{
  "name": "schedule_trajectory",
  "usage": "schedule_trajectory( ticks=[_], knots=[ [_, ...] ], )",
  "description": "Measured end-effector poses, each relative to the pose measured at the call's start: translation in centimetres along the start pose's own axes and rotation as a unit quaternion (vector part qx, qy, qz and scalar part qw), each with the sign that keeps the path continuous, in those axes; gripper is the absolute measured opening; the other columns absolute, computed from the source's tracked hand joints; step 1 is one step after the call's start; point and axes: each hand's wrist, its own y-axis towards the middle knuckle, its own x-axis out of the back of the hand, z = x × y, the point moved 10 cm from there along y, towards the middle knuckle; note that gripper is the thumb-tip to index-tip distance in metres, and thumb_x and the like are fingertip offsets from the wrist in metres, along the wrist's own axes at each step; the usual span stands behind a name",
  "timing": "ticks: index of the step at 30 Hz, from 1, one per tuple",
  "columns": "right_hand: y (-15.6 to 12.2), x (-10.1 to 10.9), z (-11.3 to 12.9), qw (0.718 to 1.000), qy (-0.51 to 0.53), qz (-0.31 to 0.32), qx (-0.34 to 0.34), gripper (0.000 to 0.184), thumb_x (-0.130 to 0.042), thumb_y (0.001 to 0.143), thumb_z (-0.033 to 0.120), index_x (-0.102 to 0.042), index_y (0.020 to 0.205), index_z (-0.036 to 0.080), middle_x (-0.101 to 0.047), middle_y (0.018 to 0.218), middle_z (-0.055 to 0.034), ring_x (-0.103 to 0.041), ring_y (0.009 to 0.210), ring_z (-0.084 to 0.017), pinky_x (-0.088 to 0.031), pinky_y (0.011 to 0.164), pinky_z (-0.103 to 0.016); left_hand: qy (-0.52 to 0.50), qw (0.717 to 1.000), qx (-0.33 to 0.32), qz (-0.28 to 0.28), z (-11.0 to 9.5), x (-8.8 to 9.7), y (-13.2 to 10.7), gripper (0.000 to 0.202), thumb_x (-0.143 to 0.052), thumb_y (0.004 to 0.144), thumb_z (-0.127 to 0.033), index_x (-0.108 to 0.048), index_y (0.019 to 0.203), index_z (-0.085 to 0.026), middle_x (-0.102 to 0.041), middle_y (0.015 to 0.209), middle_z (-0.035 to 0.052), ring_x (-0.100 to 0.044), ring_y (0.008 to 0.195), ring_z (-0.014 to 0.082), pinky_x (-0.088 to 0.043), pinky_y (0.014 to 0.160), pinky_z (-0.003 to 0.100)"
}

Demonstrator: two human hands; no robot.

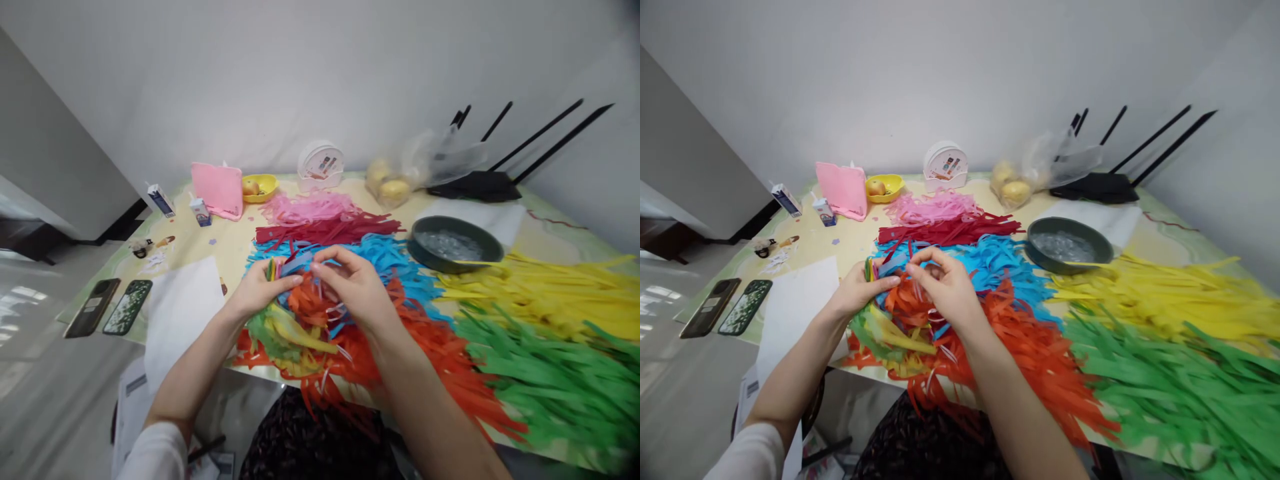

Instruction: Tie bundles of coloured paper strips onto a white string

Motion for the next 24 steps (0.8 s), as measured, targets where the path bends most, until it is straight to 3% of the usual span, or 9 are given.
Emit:
schedule_trajectory(
  ticks=[2,4,6,8,11,15,18,24],
  knots=[
    [-0.2,1.9,1.4,0.991,0.085,-0.085,0.054,0.033,-0.080,0.070,0.040,-0.054,0.081,0.023,-0.062,0.068,0.0052,-0.039,0.041,-0.005,-0.024,0.033,-0.015,0.007,1.000,0.010,-0.002,0.4,0.2,0.1,0.037,-0.084,0.063,-0.043,-0.071,0.082,-0.014,-0.069,0.077,0.0033,-0.062,0.074,0.0195,-0.049,0.072,0.030],
    [-0.8,4.1,3.0,0.966,0.150,-0.165,0.130,0.033,-0.077,0.073,0.040,-0.050,0.084,0.025,-0.062,0.068,0.0062,-0.038,0.040,-0.005,-0.022,0.032,-0.014,0.016,0.999,0.010,-0.038,0.4,1.4,0.2,0.038,-0.083,0.065,-0.044,-0.070,0.085,-0.014,-0.069,0.080,0.0037,-0.062,0.074,0.0185,-0.048,0.072,0.029],
    [-1.5,5.7,4.4,0.947,0.150,-0.210,0.190,0.030,-0.074,0.077,0.038,-0.049,0.087,0.026,-0.055,0.058,0.0091,-0.033,0.037,-0.005,-0.022,0.032,-0.014,0.010,0.995,-0.007,-0.099,0.0,3.4,0.2,0.039,-0.081,0.067,-0.044,-0.068,0.090,-0.015,-0.068,0.083,0.0028,-0.061,0.073,0.0157,-0.048,0.069,0.026],
    [-1.9,6.4,5.1,0.946,0.100,-0.224,0.213,0.025,-0.072,0.081,0.037,-0.051,0.088,0.025,-0.047,0.051,0.0105,-0.033,0.038,-0.006,-0.023,0.033,-0.015,-0.020,0.988,-0.031,-0.150,-0.4,5.4,0.1,0.038,-0.080,0.069,-0.043,-0.065,0.091,-0.016,-0.067,0.084,0.0006,-0.060,0.069,0.0125,-0.048,0.065,0.024],
    [-1.7,4.7,5.1,0.964,-0.065,-0.172,0.193,0.015,-0.069,0.083,0.033,-0.059,0.087,0.023,-0.048,0.055,0.0072,-0.041,0.044,-0.008,-0.031,0.039,-0.018,-0.051,0.984,-0.034,-0.169,-0.2,6.7,-0.1,0.035,-0.081,0.067,-0.042,-0.064,0.082,-0.016,-0.065,0.075,-0.0016,-0.056,0.059,0.0094,-0.045,0.057,0.022],
    [-1.8,-0.6,3.8,0.951,-0.257,-0.034,0.168,0.009,-0.060,0.087,0.026,-0.066,0.090,0.020,-0.061,0.069,0.0013,-0.051,0.056,-0.010,-0.040,0.051,-0.022,-0.051,0.988,0.001,-0.147,0.6,5.9,-0.6,0.035,-0.081,0.066,-0.045,-0.067,0.075,-0.014,-0.064,0.066,-0.0002,-0.055,0.051,0.0091,-0.045,0.051,0.022],
    [-2.0,-2.6,3.2,0.945,-0.285,-0.009,0.159,0.011,-0.057,0.089,0.026,-0.066,0.091,0.019,-0.057,0.061,0.0033,-0.047,0.051,-0.010,-0.036,0.049,-0.022,-0.073,0.987,0.002,-0.140,0.4,4.9,-1.2,0.037,-0.082,0.065,-0.043,-0.067,0.083,-0.015,-0.066,0.066,-0.0010,-0.057,0.051,0.0094,-0.046,0.049,0.021],
    [-1.8,-3.1,2.3,0.952,-0.271,-0.005,0.140,0.014,-0.056,0.088,0.028,-0.064,0.090,0.017,-0.049,0.055,0.0059,-0.042,0.048,-0.009,-0.032,0.048,-0.022,-0.080,0.992,0.001,-0.098,-0.3,3.2,-1.7,0.032,-0.081,0.068,-0.041,-0.065,0.073,-0.014,-0.067,0.066,0.0005,-0.058,0.053,0.0098,-0.048,0.052,0.021]
  ],
)
